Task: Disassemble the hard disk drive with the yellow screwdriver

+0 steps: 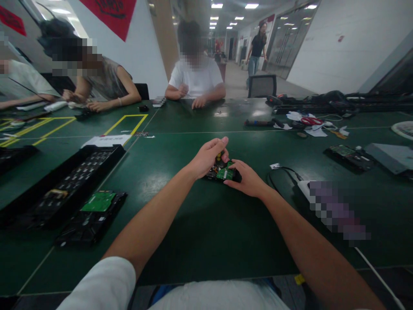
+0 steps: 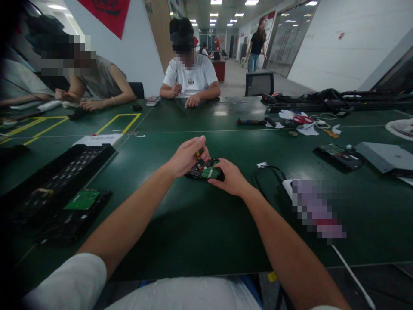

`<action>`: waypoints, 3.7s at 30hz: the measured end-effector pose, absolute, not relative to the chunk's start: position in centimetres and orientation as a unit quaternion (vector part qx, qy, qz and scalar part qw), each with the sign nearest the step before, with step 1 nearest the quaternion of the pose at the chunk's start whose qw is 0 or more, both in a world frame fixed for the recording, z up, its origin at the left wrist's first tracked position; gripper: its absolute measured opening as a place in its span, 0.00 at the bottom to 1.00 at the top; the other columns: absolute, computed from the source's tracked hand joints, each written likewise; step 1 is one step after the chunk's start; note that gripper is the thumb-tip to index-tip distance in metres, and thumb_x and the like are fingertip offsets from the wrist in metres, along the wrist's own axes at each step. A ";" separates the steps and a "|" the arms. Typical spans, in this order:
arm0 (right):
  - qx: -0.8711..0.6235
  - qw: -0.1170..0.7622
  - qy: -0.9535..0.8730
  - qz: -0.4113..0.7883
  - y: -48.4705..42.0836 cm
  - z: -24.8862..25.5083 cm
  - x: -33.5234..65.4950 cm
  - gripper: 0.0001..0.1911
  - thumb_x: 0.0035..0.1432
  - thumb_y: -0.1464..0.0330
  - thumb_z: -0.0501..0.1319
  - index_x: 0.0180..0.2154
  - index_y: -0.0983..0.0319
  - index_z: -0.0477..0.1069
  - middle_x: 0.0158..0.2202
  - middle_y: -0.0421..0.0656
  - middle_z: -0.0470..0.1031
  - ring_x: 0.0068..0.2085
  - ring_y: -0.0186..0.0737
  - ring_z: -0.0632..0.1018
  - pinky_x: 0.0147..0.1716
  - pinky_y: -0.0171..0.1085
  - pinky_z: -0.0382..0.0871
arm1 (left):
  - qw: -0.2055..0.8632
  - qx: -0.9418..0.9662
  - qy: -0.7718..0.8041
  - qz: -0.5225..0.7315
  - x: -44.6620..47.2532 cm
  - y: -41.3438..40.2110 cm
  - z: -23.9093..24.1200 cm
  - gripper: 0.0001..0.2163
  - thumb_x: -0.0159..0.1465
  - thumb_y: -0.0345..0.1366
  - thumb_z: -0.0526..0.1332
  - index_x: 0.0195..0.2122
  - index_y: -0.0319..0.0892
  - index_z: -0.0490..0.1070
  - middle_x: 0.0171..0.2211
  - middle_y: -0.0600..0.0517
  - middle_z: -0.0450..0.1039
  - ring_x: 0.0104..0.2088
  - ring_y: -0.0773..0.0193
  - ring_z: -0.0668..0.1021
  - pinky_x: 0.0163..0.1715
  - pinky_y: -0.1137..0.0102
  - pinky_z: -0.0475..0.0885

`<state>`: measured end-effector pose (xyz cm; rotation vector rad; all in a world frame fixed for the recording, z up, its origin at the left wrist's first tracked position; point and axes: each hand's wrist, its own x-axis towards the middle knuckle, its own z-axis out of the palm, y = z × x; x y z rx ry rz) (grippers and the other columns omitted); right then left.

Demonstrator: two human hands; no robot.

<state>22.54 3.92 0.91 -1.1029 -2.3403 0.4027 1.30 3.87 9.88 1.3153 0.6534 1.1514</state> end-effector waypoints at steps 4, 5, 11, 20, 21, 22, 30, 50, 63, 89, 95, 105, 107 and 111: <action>-0.411 0.261 -0.860 0.150 3.9 0.8 22.6 0.26 0.59 0.52 0.70 0.54 0.57 0.71 0.66 0.54 0.67 0.68 0.57 0.66 0.65 0.60 0.61 | 0.569 0.577 0.315 0.494 1.2 4.0 10.1 0.21 0.65 0.56 0.63 0.29 0.42 0.67 0.27 0.53 0.72 0.29 0.68 0.74 0.37 0.69 0.69; -0.412 0.262 -0.860 0.151 3.9 0.8 22.6 0.26 0.59 0.52 0.70 0.54 0.56 0.71 0.66 0.54 0.66 0.68 0.57 0.66 0.65 0.61 0.61 | 0.555 0.582 0.321 0.500 1.1 4.1 10.1 0.21 0.65 0.56 0.63 0.29 0.42 0.67 0.28 0.53 0.72 0.30 0.68 0.74 0.37 0.70 0.69; -0.412 0.256 -0.861 0.152 3.9 0.9 22.6 0.26 0.60 0.51 0.69 0.54 0.57 0.71 0.65 0.54 0.67 0.68 0.57 0.66 0.66 0.61 0.61 | 0.522 0.607 0.336 0.496 0.8 4.5 10.1 0.23 0.66 0.57 0.61 0.28 0.41 0.70 0.26 0.52 0.72 0.28 0.67 0.73 0.34 0.70 0.68; -0.410 0.259 -0.862 0.148 4.0 0.8 22.6 0.26 0.60 0.52 0.69 0.54 0.56 0.71 0.65 0.53 0.67 0.69 0.56 0.65 0.66 0.60 0.61 | 0.572 0.585 0.295 0.493 1.3 4.0 10.2 0.20 0.68 0.54 0.61 0.28 0.42 0.65 0.21 0.56 0.65 0.24 0.69 0.70 0.33 0.69 0.69; -0.411 0.258 -0.862 0.149 4.0 0.8 22.6 0.26 0.60 0.52 0.69 0.54 0.57 0.71 0.65 0.53 0.67 0.69 0.57 0.65 0.66 0.60 0.61 | 0.574 0.581 0.293 0.497 1.3 4.0 10.2 0.20 0.68 0.54 0.61 0.29 0.43 0.65 0.21 0.57 0.65 0.24 0.69 0.71 0.34 0.69 0.69; -0.412 0.257 -0.861 0.151 4.0 0.8 22.6 0.26 0.60 0.52 0.69 0.54 0.57 0.71 0.65 0.54 0.67 0.69 0.57 0.66 0.66 0.60 0.61 | 0.573 0.577 0.295 0.502 1.3 4.0 10.1 0.20 0.68 0.54 0.61 0.29 0.43 0.65 0.22 0.56 0.66 0.25 0.69 0.71 0.35 0.69 0.69; -0.420 0.252 -0.859 0.150 3.9 0.9 22.6 0.27 0.59 0.51 0.69 0.54 0.57 0.71 0.66 0.55 0.66 0.68 0.58 0.67 0.65 0.61 0.61 | 0.557 0.552 0.350 0.512 1.1 4.4 9.8 0.19 0.63 0.53 0.67 0.31 0.42 0.67 0.26 0.55 0.71 0.27 0.69 0.74 0.33 0.71 0.69; -0.419 0.251 -0.860 0.149 4.0 0.7 22.6 0.28 0.59 0.50 0.69 0.54 0.57 0.71 0.66 0.54 0.66 0.68 0.57 0.66 0.66 0.60 0.60 | 0.521 0.584 0.348 0.516 0.6 5.0 9.6 0.23 0.66 0.56 0.61 0.26 0.41 0.71 0.25 0.52 0.70 0.26 0.67 0.72 0.32 0.70 0.68; -0.406 0.257 -0.865 0.144 4.0 0.7 22.7 0.26 0.60 0.51 0.69 0.54 0.57 0.71 0.65 0.54 0.67 0.68 0.57 0.66 0.66 0.60 0.61 | 0.546 0.586 0.344 0.490 1.0 4.3 10.0 0.22 0.65 0.57 0.61 0.30 0.42 0.67 0.24 0.53 0.72 0.26 0.67 0.73 0.35 0.69 0.69; -0.405 0.255 -0.868 0.131 4.2 0.4 22.7 0.27 0.60 0.50 0.69 0.54 0.58 0.70 0.65 0.55 0.67 0.68 0.57 0.66 0.66 0.58 0.61 | 0.525 0.596 0.351 0.497 0.8 4.5 10.1 0.18 0.65 0.52 0.65 0.31 0.42 0.66 0.26 0.53 0.73 0.27 0.69 0.73 0.34 0.70 0.68; -0.406 0.263 -0.864 0.144 4.1 0.4 22.6 0.26 0.60 0.51 0.69 0.54 0.57 0.70 0.65 0.54 0.67 0.68 0.56 0.66 0.66 0.58 0.61 | 0.500 0.613 0.356 0.497 0.8 4.4 10.2 0.19 0.67 0.52 0.63 0.29 0.42 0.67 0.26 0.53 0.72 0.28 0.69 0.72 0.35 0.70 0.67; -0.413 0.258 -0.860 0.150 4.0 0.8 22.6 0.27 0.59 0.51 0.69 0.54 0.57 0.70 0.65 0.54 0.66 0.68 0.57 0.66 0.66 0.60 0.60 | 0.495 0.626 0.348 0.492 0.6 4.2 10.4 0.20 0.66 0.53 0.63 0.26 0.41 0.69 0.26 0.54 0.71 0.27 0.70 0.70 0.33 0.71 0.66; -0.412 0.259 -0.860 0.151 3.9 0.9 22.5 0.26 0.59 0.51 0.70 0.53 0.57 0.70 0.65 0.54 0.67 0.68 0.57 0.66 0.65 0.60 0.61 | 0.511 0.624 0.339 0.484 0.7 4.2 10.3 0.20 0.67 0.53 0.62 0.27 0.41 0.70 0.26 0.53 0.71 0.27 0.69 0.72 0.35 0.70 0.67; -0.408 0.257 -0.863 0.151 3.9 1.0 22.5 0.25 0.60 0.52 0.69 0.53 0.56 0.71 0.64 0.53 0.68 0.69 0.57 0.65 0.65 0.60 0.61 | 0.561 0.590 0.313 0.488 0.9 4.3 10.0 0.18 0.66 0.53 0.62 0.33 0.42 0.69 0.25 0.53 0.74 0.28 0.67 0.75 0.38 0.68 0.71</action>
